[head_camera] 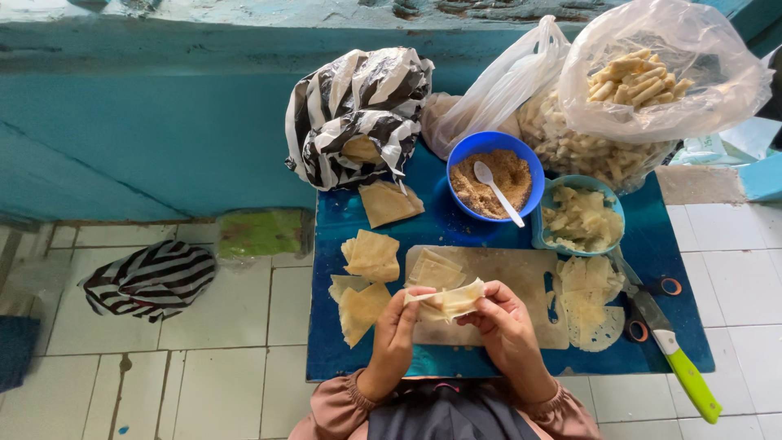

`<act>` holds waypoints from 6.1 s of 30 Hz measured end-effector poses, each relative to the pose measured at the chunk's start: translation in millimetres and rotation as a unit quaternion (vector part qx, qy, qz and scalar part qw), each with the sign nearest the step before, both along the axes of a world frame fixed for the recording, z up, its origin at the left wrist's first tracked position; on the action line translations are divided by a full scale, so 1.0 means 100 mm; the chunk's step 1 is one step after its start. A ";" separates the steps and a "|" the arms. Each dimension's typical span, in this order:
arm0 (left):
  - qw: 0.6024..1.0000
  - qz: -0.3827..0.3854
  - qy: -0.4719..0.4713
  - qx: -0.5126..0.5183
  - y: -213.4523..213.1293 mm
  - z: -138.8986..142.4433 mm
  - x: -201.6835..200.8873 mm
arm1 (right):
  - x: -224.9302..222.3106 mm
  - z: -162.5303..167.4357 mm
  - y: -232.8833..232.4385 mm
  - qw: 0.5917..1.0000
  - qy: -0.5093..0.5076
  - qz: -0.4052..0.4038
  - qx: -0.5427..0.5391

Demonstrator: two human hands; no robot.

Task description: The person folds triangular pastry wrappers into filled pastries. They take a wrapper, spoon brown filling from a blue bowl onto it, fold the wrapper over the filling, press the edges closed, and set the finished pastry on the table with others.

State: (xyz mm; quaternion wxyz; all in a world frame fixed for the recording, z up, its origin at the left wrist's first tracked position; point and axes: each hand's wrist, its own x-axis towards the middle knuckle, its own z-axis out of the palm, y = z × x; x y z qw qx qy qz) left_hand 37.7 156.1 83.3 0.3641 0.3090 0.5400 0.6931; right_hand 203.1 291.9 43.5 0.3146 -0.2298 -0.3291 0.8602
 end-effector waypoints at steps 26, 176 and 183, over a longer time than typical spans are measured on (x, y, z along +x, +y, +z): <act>0.853 0.179 0.437 -0.223 -0.11 0.18 -0.49 | 0.15 -0.07 0.11 0.993 0.057 -0.006 -0.100; 0.955 -0.061 0.288 0.022 -0.18 0.02 0.05 | 0.13 0.07 -0.28 0.890 -0.261 -0.053 0.371; 0.960 -0.064 0.271 0.023 -0.15 0.06 0.04 | 0.09 0.12 -0.27 0.901 -0.271 -0.048 0.335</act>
